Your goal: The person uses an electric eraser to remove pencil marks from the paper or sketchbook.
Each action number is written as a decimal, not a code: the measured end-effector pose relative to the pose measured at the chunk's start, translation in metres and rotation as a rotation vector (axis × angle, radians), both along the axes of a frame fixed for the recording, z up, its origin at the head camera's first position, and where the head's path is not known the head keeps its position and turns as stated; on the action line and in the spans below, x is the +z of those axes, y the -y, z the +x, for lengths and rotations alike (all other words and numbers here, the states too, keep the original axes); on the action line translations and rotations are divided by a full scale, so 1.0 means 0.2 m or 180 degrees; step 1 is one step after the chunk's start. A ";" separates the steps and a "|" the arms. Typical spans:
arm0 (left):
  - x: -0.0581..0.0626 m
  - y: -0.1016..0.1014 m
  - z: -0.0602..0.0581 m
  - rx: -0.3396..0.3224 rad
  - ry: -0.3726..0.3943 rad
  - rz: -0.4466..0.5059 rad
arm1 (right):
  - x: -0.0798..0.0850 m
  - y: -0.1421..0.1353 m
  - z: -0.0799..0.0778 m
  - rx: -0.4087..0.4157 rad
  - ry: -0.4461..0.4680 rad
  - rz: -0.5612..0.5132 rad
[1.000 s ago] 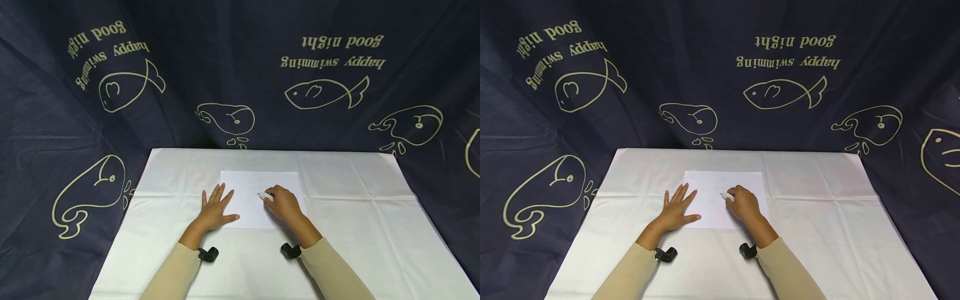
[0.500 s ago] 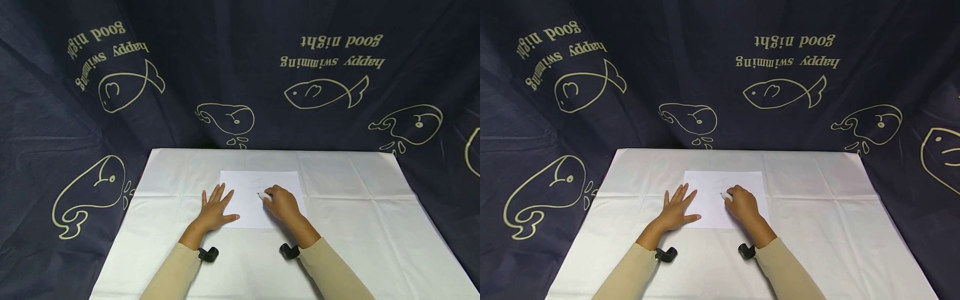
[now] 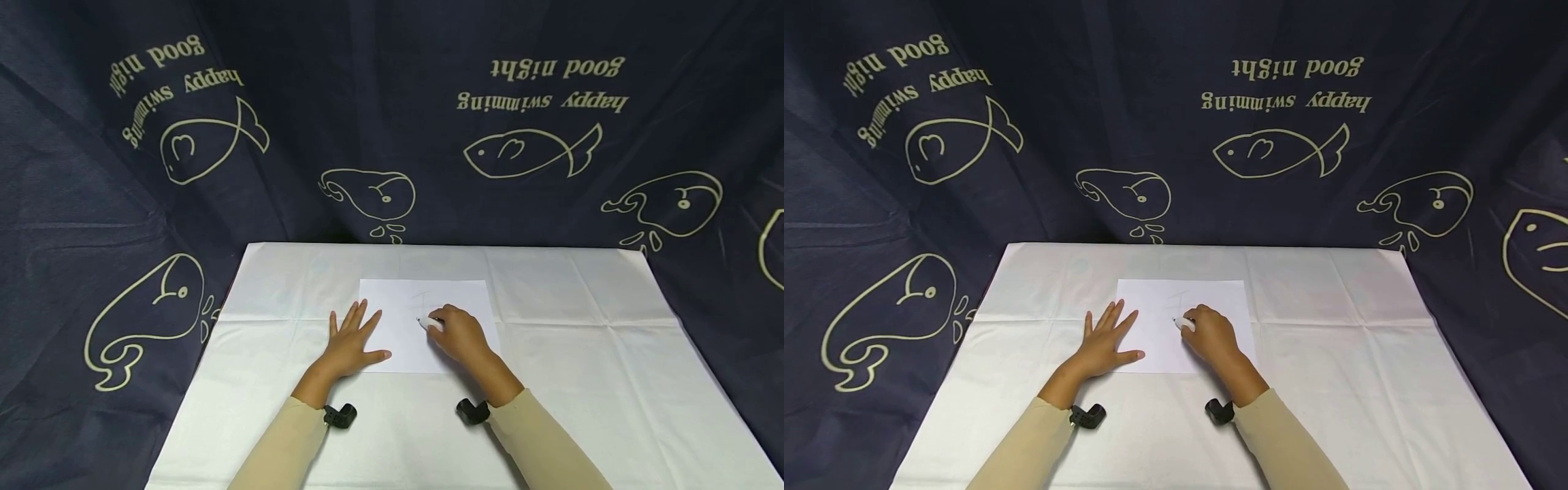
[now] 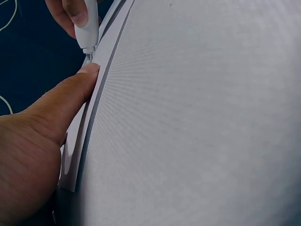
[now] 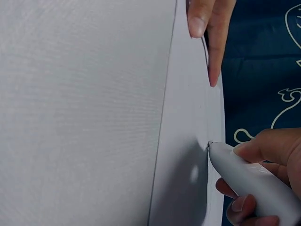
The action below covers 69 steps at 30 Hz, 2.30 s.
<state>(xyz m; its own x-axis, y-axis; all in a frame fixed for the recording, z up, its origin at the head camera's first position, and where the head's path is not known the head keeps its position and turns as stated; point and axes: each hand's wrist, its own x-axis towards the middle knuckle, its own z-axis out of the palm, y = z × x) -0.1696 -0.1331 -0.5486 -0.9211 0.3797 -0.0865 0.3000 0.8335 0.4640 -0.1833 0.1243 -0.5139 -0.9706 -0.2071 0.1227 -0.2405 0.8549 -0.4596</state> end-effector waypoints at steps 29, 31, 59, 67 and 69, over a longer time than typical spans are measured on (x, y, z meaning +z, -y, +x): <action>0.00 0.00 0.00 0.0007 0.0015 0.0028 | -0.01 -0.01 0.00 -0.0035 -0.0008 -0.0153; 0.00 0.00 0.00 0.0010 0.0020 0.0032 | -0.01 -0.01 0.01 -0.0026 -0.0012 -0.0158; 0.00 0.00 0.00 -0.0001 -0.0022 0.0028 | -0.02 0.01 0.00 -0.0008 0.0029 -0.0167; 0.00 0.00 0.00 0.0003 -0.0031 0.0030 | -0.03 0.01 0.00 0.0001 0.0011 -0.0189; 0.00 0.00 0.00 -0.0003 -0.0029 0.0031 | -0.03 0.01 0.00 -0.0024 0.0002 -0.0166</action>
